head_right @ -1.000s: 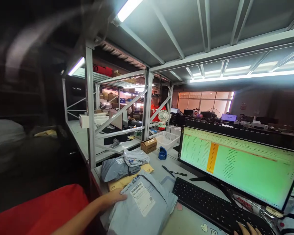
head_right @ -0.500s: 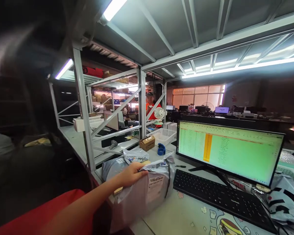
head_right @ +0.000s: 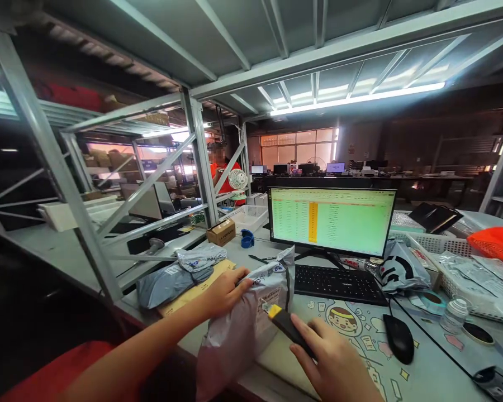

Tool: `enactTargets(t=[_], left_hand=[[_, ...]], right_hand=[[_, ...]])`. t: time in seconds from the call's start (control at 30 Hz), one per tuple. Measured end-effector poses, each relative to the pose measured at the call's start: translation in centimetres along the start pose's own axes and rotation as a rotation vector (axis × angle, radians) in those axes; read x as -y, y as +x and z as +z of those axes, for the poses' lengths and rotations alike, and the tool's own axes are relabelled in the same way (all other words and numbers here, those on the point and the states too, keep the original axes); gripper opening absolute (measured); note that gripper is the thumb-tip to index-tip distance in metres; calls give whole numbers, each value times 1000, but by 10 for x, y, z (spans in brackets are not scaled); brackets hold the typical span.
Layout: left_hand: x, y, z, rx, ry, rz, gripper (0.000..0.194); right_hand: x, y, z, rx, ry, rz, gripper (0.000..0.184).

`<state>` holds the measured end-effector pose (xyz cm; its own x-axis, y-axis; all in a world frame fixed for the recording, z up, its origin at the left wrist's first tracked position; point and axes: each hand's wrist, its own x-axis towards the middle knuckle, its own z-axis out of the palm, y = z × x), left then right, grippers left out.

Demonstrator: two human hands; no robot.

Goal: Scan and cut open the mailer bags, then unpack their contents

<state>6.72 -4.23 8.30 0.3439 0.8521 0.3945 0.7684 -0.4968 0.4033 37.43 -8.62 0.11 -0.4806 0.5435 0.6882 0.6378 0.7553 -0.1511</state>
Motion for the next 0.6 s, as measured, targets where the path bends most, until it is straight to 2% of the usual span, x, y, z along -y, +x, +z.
enactTargets(t=[0.1, 0.2, 0.27, 0.33, 0.4, 0.47, 0.53, 0.6], left_hand=[[-1, -5, -5, 10, 74, 62, 53], [3, -11, -9, 37, 171, 213, 59], [7, -16, -12, 55, 216, 294, 59], [14, -19, -15, 58, 214, 278, 58], [23, -21, -19, 28, 166, 182, 57], [32, -20, -22, -11, 112, 88, 56], [39, -17, -26, -28, 104, 27, 54], [42, -12, -27, -8, 150, -28, 48]], right_hand=[[4, 26, 9, 43, -51, -39, 43], [-8, 47, 12, 135, -62, -86, 44], [-33, 57, 9, 177, -45, -72, 44], [-74, 60, 5, 175, -76, 45, 47], [-122, 52, 2, 131, -171, 256, 53], [-166, 32, 4, 91, -249, 466, 61], [-198, 2, 14, 116, -219, 539, 65], [-217, -34, 32, 160, -202, 560, 63]])
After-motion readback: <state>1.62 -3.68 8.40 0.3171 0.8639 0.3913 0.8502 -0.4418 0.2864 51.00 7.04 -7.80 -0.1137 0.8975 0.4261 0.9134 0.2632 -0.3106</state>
